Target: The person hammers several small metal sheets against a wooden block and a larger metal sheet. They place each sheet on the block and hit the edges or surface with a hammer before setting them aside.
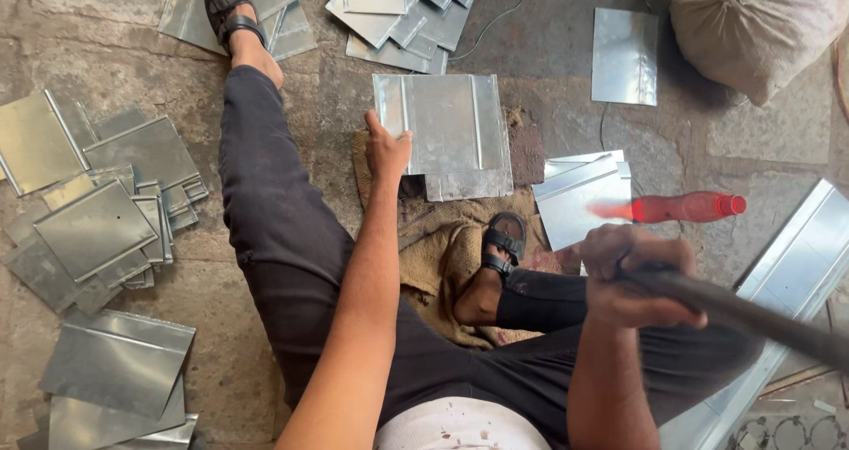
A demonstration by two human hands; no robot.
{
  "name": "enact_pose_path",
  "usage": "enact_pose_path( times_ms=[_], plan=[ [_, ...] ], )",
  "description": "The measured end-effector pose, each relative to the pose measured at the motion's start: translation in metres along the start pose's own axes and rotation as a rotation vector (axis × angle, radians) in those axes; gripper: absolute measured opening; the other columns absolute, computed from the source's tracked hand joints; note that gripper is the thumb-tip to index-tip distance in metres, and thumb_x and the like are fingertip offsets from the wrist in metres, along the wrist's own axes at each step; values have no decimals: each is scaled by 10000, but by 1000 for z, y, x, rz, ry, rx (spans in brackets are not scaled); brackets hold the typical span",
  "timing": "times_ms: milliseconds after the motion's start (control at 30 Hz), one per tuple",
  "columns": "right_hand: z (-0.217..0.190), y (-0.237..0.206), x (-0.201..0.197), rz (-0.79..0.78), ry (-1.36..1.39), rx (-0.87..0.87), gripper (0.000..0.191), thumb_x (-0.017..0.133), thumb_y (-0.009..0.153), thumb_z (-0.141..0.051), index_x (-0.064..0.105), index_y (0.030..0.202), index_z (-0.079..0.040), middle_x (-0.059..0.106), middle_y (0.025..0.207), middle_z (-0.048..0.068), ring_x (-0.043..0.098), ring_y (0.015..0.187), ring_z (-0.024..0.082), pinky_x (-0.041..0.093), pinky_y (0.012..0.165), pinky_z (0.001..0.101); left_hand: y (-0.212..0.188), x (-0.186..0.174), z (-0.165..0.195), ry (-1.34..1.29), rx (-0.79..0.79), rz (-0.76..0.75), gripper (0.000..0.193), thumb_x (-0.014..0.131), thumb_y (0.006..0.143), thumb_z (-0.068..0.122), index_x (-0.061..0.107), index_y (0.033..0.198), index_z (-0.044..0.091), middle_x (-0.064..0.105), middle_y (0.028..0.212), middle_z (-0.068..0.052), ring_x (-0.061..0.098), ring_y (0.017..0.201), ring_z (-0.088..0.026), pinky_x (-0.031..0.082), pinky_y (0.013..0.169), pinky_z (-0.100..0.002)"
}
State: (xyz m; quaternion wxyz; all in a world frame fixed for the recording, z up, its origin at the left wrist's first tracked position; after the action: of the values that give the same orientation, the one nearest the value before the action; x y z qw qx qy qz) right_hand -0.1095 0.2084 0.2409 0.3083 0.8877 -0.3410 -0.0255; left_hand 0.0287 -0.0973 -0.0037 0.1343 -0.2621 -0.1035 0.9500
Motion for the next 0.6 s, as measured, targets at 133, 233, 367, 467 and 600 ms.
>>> enact_pose_path(
  times_ms=[133, 233, 367, 467, 600],
  plan=[
    [81, -51, -6, 55, -116, -10, 767, 374, 926, -867, 419, 902, -102, 461, 629, 58, 377, 512, 119, 280, 460, 280, -1, 0, 0, -22, -63, -37, 765, 748, 886, 177, 222, 1438, 114, 641, 1216, -276, 736, 973, -405, 636, 804, -481],
    [131, -106, 2, -162, -818, 425, 582, 320, 1159, -492, 509, 742, -132, 451, 682, -9, 408, 563, 86, 338, 501, 248, -3, 0, 1, 9, -61, -27, 757, 757, 894, 169, 227, 1431, 110, 641, 1216, -284, 728, 978, -417, 623, 813, -487],
    [128, -106, 1, -143, -703, 873, 460, 466, 1065, -447, 599, 794, -99, 531, 603, -34, 490, 520, 56, 383, 455, 229, -1, -2, 4, 75, 66, 50, 818, 822, 854, 183, 226, 1407, 91, 614, 1233, -328, 669, 1038, -493, 565, 857, -549],
    [76, -74, 3, -93, -443, 844, 504, 411, 1093, -481, 550, 819, -81, 469, 609, -37, 418, 464, 62, 321, 381, 241, -2, 0, -1, -102, -201, -117, 797, 691, 881, 189, 179, 1485, 99, 612, 1280, -284, 750, 1038, -419, 664, 845, -484],
    [20, -18, -7, 38, -180, 252, 581, 514, 1042, -625, 494, 915, -59, 464, 672, -4, 382, 468, 97, 306, 351, 254, -9, -1, -2, 0, -27, -45, 824, 759, 897, 174, 179, 1471, 57, 547, 1324, -361, 653, 1133, -490, 584, 932, -515]
  ],
)
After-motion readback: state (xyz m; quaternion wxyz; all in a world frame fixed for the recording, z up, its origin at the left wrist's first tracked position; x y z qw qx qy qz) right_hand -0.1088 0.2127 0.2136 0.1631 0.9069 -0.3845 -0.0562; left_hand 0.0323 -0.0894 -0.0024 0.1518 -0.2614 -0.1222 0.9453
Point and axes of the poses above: each hand's wrist, its own y-axis towards the middle knuckle, its own x-axis out of the palm, z = x × y, the point moved 2 cm from there along y, towards the middle knuckle
